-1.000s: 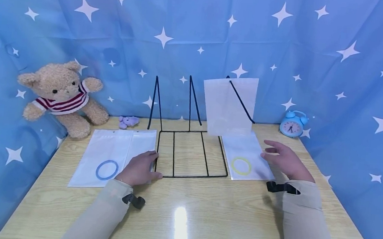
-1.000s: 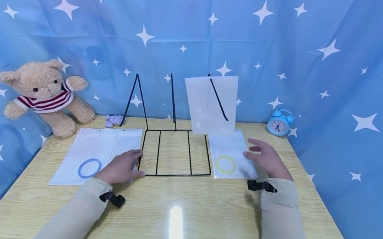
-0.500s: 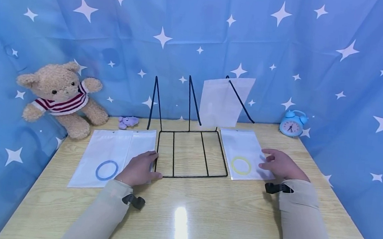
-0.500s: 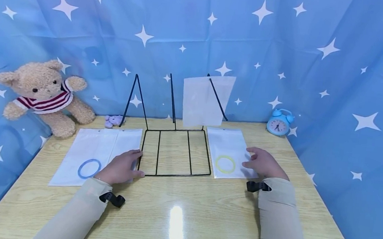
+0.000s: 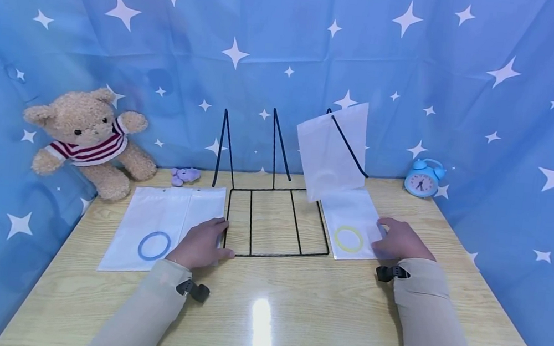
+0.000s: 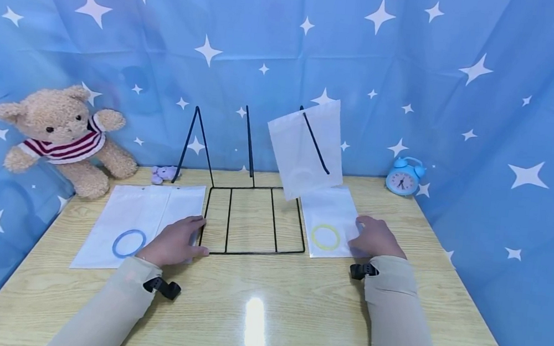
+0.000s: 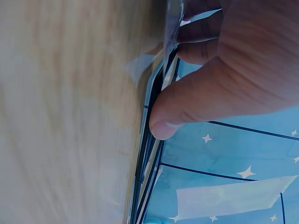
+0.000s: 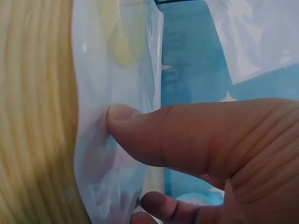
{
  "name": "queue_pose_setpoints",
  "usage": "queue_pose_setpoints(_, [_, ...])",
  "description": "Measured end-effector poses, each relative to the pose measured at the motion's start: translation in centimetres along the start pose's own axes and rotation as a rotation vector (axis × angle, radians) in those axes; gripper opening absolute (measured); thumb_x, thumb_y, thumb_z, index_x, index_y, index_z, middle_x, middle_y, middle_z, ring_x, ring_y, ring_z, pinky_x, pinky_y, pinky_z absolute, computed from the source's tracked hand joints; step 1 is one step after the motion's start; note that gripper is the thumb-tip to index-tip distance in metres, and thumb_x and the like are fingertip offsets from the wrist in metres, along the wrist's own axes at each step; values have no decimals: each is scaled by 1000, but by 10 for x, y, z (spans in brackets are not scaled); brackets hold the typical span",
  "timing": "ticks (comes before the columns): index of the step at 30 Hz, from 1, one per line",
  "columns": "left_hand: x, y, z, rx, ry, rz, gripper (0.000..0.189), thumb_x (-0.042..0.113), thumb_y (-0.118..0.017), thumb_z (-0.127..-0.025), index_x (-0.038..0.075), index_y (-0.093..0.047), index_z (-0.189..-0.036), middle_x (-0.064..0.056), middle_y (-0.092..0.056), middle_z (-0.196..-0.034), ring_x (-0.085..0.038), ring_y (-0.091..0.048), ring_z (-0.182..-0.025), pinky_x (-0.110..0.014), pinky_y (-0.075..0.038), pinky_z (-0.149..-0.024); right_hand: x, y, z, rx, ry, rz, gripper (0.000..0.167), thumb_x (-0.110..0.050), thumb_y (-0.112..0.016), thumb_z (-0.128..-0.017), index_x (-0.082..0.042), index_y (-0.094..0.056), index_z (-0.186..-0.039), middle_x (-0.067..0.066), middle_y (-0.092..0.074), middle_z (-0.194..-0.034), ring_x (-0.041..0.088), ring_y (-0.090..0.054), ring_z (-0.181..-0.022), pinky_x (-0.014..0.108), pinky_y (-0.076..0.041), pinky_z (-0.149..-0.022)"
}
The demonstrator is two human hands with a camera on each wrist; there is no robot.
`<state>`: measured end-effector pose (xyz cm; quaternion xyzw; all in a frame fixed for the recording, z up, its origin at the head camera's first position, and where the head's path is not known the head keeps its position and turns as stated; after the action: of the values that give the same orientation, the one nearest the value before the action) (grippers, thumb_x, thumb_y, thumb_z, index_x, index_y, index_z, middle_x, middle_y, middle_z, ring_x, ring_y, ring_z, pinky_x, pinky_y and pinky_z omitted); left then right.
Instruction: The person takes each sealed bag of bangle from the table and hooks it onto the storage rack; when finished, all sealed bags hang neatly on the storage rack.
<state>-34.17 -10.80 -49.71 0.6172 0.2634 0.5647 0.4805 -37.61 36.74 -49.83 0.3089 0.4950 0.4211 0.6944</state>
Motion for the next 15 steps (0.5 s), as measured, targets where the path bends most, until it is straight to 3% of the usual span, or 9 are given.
queue_pose_setpoints(6, [-1, 2, 1, 6, -5, 1, 85, 41, -84, -91, 3, -48, -157, -18, -43, -165, -42, -40, -152, -56, -36, -124, 2, -4, -4, -22, -42, -81, 88, -25, -77, -94, 1, -29, -164, 36, -28, -164, 56, -30, -148, 74, -30, -117])
queue_pose_setpoints(11, [0, 0, 1, 1, 1, 3, 85, 42, -83, -91, 3, -48, -158, -18, -42, -165, -42, -39, -152, -56, -35, -124, 1, -8, -3, -61, -44, -163, 74, -12, -72, -94, -5, -40, -159, 32, -24, -168, 50, -35, -141, 74, -29, -117])
queue_pose_setpoints(15, [1, 0, 1, -3, 0, 7, 85, 42, -83, -91, 3, -48, -158, -18, -42, -165, -42, -39, -153, -56, -35, -124, -3, -9, 0, -77, 0, -178, 62, -3, -65, -92, -4, -49, -151, 33, -28, -165, 48, -38, -133, 70, -37, -112])
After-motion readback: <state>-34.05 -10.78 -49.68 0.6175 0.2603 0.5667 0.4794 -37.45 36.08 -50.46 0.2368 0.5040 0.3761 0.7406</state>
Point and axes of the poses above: each hand's wrist, its own z-axis away from the middle knuckle, its own y-axis out of the back of the hand, x = y × z, the point moved 10 cm from there along -z, towards the middle knuckle
